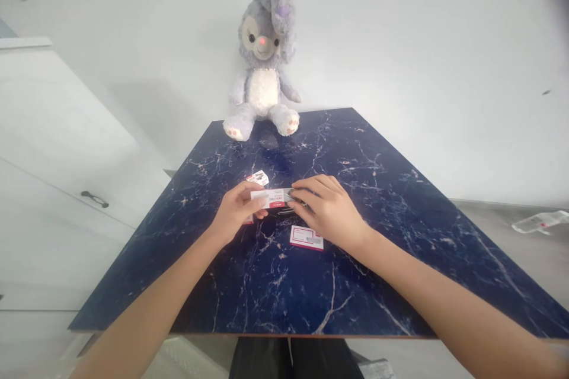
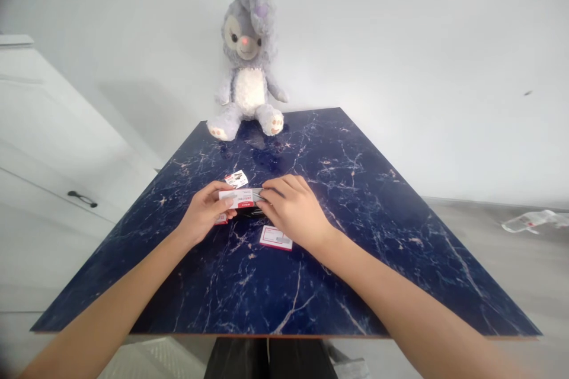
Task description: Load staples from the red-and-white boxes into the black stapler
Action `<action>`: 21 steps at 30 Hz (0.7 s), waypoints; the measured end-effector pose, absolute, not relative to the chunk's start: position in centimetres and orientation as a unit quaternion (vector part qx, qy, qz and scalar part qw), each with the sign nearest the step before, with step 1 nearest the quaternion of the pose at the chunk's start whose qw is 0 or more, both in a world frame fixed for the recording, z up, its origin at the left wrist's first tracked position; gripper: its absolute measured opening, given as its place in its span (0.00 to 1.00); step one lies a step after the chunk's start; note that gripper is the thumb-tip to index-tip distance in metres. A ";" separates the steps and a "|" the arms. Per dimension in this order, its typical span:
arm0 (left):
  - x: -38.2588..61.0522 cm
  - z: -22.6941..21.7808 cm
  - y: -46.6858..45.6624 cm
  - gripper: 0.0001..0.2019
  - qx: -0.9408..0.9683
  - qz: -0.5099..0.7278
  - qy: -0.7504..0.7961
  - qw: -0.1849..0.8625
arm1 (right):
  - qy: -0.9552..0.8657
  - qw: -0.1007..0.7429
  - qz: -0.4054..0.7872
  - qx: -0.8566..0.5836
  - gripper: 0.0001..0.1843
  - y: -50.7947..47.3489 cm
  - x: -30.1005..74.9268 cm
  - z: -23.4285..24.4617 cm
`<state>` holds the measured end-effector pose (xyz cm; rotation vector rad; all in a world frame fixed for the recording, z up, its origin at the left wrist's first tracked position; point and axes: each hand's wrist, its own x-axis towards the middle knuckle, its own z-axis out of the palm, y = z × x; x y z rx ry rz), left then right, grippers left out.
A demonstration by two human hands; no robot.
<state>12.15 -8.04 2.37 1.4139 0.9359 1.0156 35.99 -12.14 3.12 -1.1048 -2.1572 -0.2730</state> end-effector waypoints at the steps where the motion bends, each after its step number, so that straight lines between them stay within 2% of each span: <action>1: 12.1 2.3 -8.0 0.19 0.601 0.426 0.393 0.550 | -0.830 0.344 -0.112 -0.424 0.11 -12.1 36.0 3.2; 6: 12.2 2.6 -8.2 0.19 0.613 0.420 0.406 0.532 | -0.831 0.337 -0.139 -0.420 0.11 -12.2 35.9 3.2; 12: 12.4 2.7 -8.4 0.18 0.631 0.413 0.404 0.519 | -0.831 0.346 -0.113 -0.422 0.12 -12.3 36.0 3.3; 17: 11.8 2.3 -8.2 0.22 0.641 0.402 0.383 0.530 | -0.830 0.347 -0.102 -0.425 0.11 -12.4 36.0 3.3; 21: 11.9 2.4 -8.3 0.21 0.633 0.399 0.386 0.540 | -0.840 0.324 -0.137 -0.413 0.12 -12.3 36.0 3.3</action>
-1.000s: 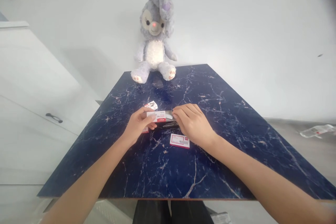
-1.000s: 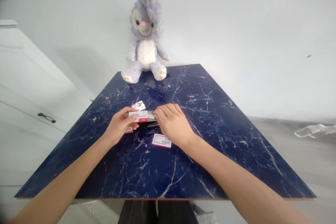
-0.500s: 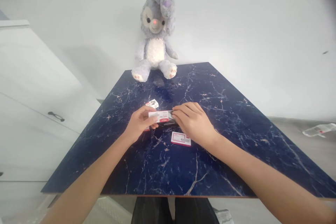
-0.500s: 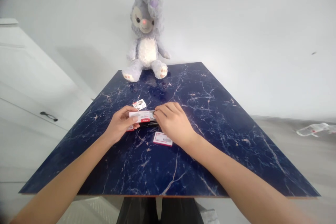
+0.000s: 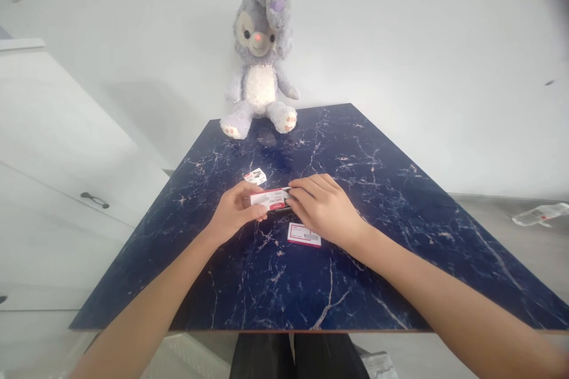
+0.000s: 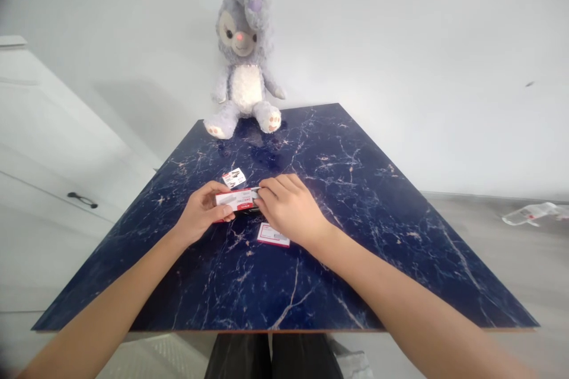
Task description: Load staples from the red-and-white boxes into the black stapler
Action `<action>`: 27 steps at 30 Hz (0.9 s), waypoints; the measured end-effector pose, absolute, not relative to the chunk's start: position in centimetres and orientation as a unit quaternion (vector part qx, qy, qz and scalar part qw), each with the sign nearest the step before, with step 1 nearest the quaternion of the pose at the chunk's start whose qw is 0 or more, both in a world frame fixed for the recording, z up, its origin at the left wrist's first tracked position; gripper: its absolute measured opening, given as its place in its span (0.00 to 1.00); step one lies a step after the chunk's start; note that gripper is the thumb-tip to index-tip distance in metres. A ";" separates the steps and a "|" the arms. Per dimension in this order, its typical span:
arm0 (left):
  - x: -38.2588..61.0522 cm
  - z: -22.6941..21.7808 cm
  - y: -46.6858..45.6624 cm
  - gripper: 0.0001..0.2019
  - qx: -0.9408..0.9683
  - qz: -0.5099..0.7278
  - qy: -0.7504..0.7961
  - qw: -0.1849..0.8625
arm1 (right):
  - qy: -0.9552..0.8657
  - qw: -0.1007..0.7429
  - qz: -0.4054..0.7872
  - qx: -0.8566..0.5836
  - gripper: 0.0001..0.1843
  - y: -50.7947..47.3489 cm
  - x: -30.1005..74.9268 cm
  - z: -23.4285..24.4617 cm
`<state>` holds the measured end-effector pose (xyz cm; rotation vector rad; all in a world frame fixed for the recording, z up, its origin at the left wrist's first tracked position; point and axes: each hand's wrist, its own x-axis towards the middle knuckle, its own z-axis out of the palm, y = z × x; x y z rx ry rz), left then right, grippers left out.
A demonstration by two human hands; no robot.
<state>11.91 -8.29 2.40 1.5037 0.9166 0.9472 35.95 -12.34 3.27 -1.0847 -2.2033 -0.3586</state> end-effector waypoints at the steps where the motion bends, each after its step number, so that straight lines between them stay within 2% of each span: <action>1: 12.1 2.5 -8.4 0.21 0.632 0.398 0.390 0.539 | -0.841 0.317 -0.146 -0.414 0.13 -12.3 36.0 3.3; 6: 12.9 2.8 -8.7 0.20 0.618 0.406 0.426 0.522 | -0.831 0.310 -0.149 -0.437 0.13 -12.1 36.0 3.0; 12: 13.0 2.8 -8.5 0.20 0.577 0.427 0.455 0.527 | -0.807 0.356 -0.129 -0.453 0.13 -12.2 36.0 3.3; 18: 13.0 3.0 -8.3 0.21 0.547 0.462 0.456 0.529 | -0.731 0.477 0.006 -0.488 0.14 -12.6 36.0 3.4; 22: 12.9 2.7 -8.0 0.22 0.541 0.489 0.444 0.521 | -0.724 0.482 0.078 -0.486 0.14 -12.5 35.8 2.5; 27: 12.7 2.5 -7.9 0.21 0.552 0.463 0.441 0.536 | -0.748 0.487 0.098 -0.440 0.15 -12.7 35.5 2.4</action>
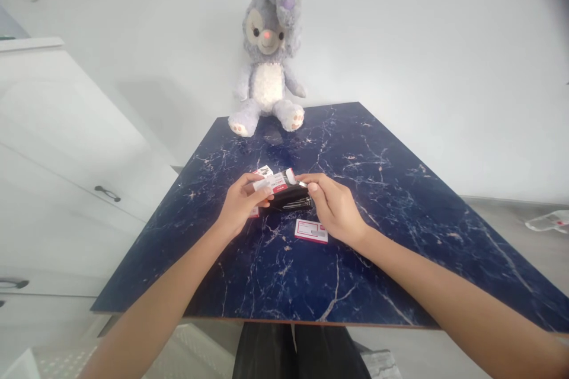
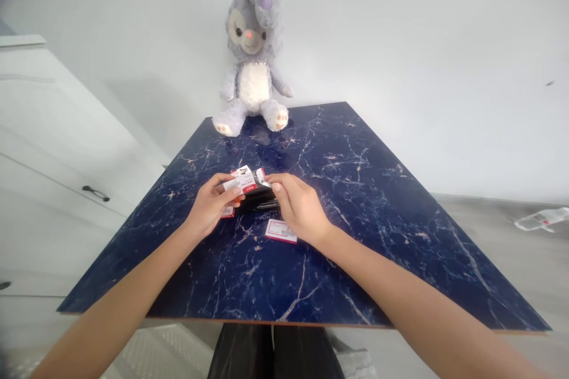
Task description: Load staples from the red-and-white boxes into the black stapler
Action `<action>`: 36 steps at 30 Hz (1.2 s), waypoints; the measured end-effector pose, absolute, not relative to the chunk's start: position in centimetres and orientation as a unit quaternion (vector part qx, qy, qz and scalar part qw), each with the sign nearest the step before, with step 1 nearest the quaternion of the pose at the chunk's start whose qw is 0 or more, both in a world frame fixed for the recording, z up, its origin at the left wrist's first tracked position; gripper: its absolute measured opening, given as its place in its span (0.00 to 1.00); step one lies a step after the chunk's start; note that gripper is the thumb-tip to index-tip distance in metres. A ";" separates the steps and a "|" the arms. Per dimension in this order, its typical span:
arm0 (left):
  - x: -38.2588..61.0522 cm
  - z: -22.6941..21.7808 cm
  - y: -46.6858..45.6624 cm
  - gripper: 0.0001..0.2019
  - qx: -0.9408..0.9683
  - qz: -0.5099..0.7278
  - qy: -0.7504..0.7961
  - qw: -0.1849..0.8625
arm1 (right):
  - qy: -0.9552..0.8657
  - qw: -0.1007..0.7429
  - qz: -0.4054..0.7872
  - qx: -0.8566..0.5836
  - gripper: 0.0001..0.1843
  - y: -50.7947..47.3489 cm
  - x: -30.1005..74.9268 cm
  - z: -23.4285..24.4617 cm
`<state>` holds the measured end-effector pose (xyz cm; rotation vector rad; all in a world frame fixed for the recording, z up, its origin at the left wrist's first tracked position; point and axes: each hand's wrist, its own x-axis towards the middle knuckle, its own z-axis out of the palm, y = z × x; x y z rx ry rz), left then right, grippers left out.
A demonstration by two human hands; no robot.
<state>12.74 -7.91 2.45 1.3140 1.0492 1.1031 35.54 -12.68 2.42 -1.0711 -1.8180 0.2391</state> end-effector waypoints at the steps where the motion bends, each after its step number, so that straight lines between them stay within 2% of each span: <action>1: 12.7 2.4 -7.9 0.21 0.555 0.459 0.437 0.539 | -0.744 0.492 0.101 -0.441 0.15 -12.7 35.5 2.5; 6: 12.7 2.3 -8.1 0.22 0.594 0.443 0.398 0.541 | -0.736 0.503 0.147 -0.428 0.15 -12.6 35.6 2.9; 14: 12.9 2.1 -8.6 0.27 0.656 0.420 0.361 0.512 | -0.699 0.502 0.309 -0.405 0.20 -12.7 35.6 3.3; 21: 12.8 2.4 -8.8 0.23 0.687 0.410 0.352 0.486 | -0.667 0.534 0.329 -0.403 0.20 -13.1 34.9 3.2; 27: 12.6 2.5 -8.9 0.26 0.692 0.399 0.339 0.497 | -0.624 0.538 0.382 -0.419 0.17 -12.9 35.0 3.1; 31: 12.7 2.5 -9.2 0.24 0.705 0.383 0.326 0.499 | -0.630 0.519 0.400 -0.416 0.18 -13.2 34.7 3.3; 36: 12.7 2.4 -9.4 0.28 0.716 0.370 0.329 0.492 | -0.651 0.497 0.383 -0.428 0.15 -13.3 34.4 3.1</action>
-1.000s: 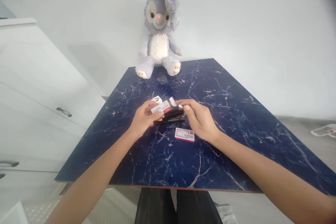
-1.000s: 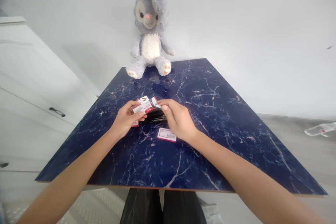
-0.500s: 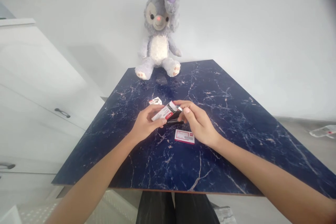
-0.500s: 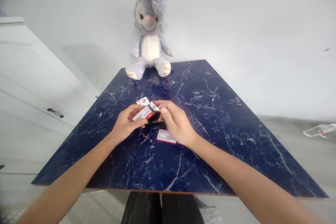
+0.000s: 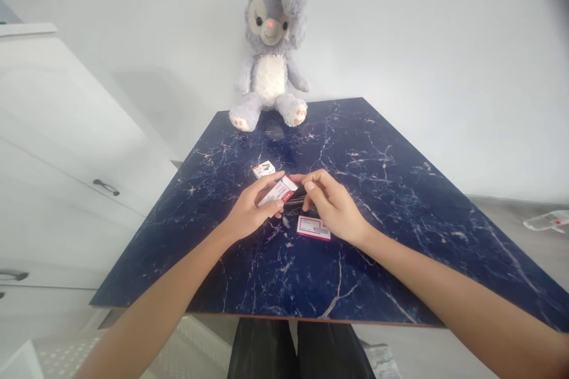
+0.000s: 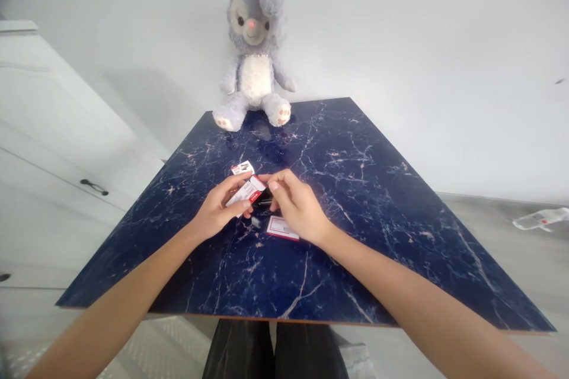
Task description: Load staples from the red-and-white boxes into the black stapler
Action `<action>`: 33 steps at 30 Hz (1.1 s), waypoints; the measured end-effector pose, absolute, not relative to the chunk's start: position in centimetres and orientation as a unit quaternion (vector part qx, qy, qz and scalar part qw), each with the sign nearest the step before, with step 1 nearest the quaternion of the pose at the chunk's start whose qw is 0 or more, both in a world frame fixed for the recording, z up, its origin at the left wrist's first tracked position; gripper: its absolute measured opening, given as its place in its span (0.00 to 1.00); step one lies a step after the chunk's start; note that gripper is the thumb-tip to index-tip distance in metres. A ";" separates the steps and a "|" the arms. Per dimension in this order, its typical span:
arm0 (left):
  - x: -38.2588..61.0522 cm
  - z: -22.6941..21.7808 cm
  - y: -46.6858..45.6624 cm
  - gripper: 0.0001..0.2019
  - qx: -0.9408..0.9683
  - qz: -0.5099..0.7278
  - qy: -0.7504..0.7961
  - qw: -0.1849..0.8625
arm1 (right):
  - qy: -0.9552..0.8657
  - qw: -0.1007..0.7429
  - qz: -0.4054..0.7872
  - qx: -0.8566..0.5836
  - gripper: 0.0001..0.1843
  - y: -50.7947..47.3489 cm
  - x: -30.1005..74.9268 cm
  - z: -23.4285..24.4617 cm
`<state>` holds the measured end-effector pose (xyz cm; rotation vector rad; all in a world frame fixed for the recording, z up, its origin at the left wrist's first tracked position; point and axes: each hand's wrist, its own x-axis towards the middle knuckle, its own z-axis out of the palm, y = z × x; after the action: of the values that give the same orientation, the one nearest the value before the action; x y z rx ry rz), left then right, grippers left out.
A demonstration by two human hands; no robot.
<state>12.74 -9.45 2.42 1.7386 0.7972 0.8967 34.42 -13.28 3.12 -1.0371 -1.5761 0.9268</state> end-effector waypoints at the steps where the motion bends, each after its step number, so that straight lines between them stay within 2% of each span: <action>1: 12.7 2.4 -9.5 0.28 0.719 0.366 0.332 0.490 | -0.654 0.492 0.386 -0.426 0.14 -13.2 34.5 3.1; 6: 12.7 2.5 -9.6 0.29 0.714 0.362 0.337 0.495 | -0.672 0.473 0.395 -0.410 0.12 -13.2 34.7 3.1; 11: 12.7 2.3 -9.7 0.30 0.723 0.349 0.328 0.499 | -0.657 0.507 0.330 -0.450 0.12 -13.0 34.6 2.9; 16: 12.8 2.0 -9.6 0.29 0.737 0.355 0.328 0.472 | -0.662 0.496 0.299 -0.476 0.11 -12.6 34.7 2.8; 21: 13.1 2.0 -10.1 0.28 0.743 0.378 0.348 0.430 | -0.682 0.496 0.305 -0.443 0.12 -13.0 34.6 3.0; 25: 13.3 2.3 -10.2 0.27 0.743 0.390 0.360 0.408 | -0.747 0.444 0.278 -0.410 0.18 -13.8 34.3 3.0; 29: 12.9 2.8 -9.4 0.20 0.701 0.458 0.388 0.385 | -0.797 0.448 0.188 -0.359 0.19 -14.2 34.3 2.9; 33: 11.6 3.3 -8.1 0.13 0.663 0.526 0.454 0.280 | -0.890 0.324 0.122 -0.297 0.14 -14.1 33.8 1.8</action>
<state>11.62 -8.11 3.26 1.7764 1.2171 1.4102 33.84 -14.12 1.83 -0.7785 -2.3336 0.3207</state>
